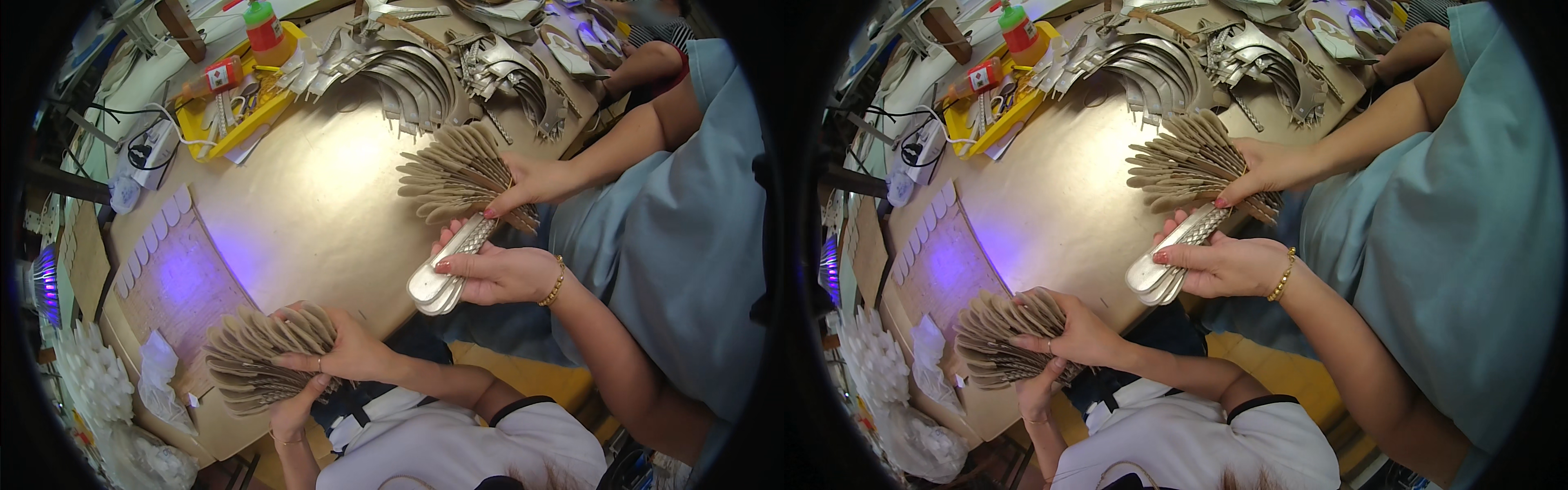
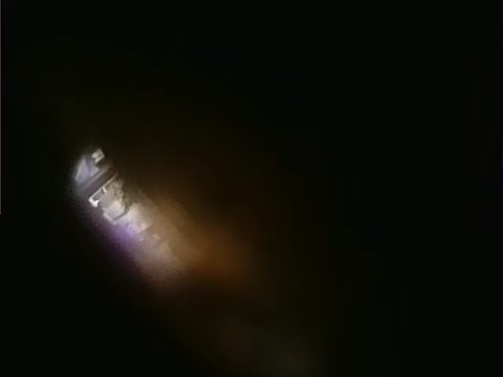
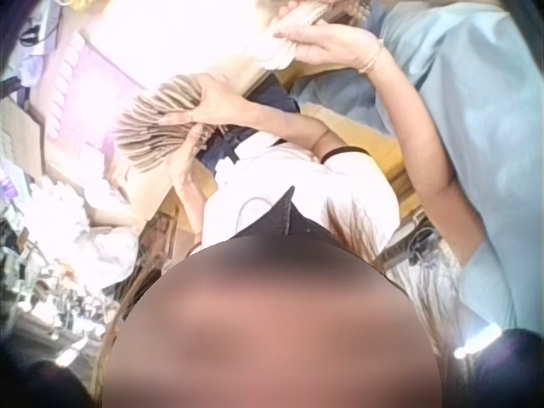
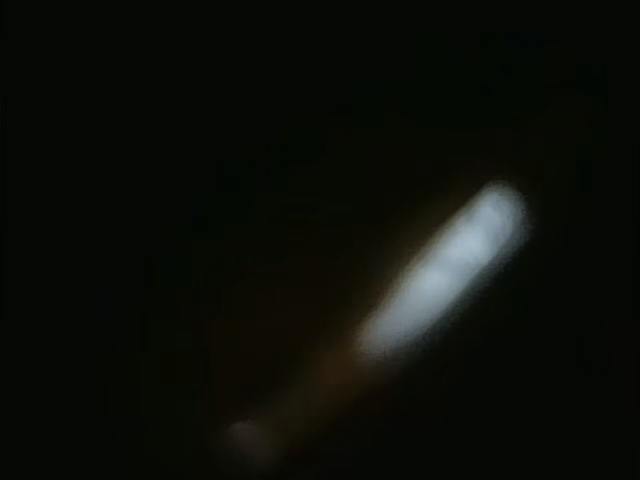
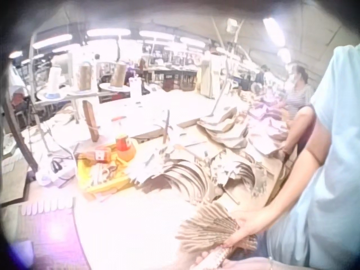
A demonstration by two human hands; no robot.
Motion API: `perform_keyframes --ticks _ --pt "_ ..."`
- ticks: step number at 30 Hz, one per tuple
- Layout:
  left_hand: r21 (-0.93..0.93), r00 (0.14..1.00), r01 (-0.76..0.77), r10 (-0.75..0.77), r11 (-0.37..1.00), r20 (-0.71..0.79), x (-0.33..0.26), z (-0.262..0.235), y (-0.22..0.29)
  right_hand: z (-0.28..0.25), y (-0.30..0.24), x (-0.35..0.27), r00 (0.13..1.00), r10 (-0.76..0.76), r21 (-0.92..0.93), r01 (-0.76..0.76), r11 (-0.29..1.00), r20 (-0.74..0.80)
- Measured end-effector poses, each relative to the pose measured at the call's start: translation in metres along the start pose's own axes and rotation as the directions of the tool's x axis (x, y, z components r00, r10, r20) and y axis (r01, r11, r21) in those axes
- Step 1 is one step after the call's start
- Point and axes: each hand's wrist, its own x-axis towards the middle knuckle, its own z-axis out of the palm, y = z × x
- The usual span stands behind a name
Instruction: The person assembles small decorative items by attaching braided strips to flat pieces using a UV lamp to cure adhesive. They handle multiple items, aligning and pressing them together, then curing under the lamp. The person also bundles finished items and interacts with a coworker who inspects the work.
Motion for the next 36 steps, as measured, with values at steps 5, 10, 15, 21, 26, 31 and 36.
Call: perform_keyframes --ticks 5,10,15,21,26,31,36 --pt "0.045 1.000 -0.003 0.003 0.999 -0.004 0.001 0.000 0.003 0.000 0.001 0.002 1.000 0.016 -0.004 -0.016 1.000 -0.008" --pt "0.034 0.998 0.050 -0.049 0.998 -0.048 0.001 -0.001 0.007 0.004 0.001 0.007 1.000 0.019 0.006 -0.019 1.000 0.003" --pt "-0.023 0.998 -0.054 0.054 0.998 -0.031 0.000 0.000 0.010 0.006 0.000 0.009 0.999 0.038 0.012 -0.038 0.999 0.019" --pt "-0.042 0.999 -0.041 0.040 0.998 -0.035 -0.001 -0.003 0.005 0.009 0.003 0.009 0.998 0.040 0.031 -0.042 0.999 0.039" --pt "-0.043 0.999 -0.035 0.033 0.998 -0.043 -0.001 -0.007 -0.001 0.010 0.007 0.009 0.999 0.029 0.044 -0.031 0.999 0.039" --pt "-0.056 0.999 -0.040 0.038 0.998 -0.030 -0.002 -0.007 -0.001 0.009 0.007 0.008 0.999 0.032 0.062 -0.034 0.997 0.029" --pt "-0.045 0.991 -0.130 0.128 0.991 -0.029 0.000 -0.002 -0.001 0.008 0.007 0.007 1.000 0.011 0.095 -0.014 0.995 0.029"
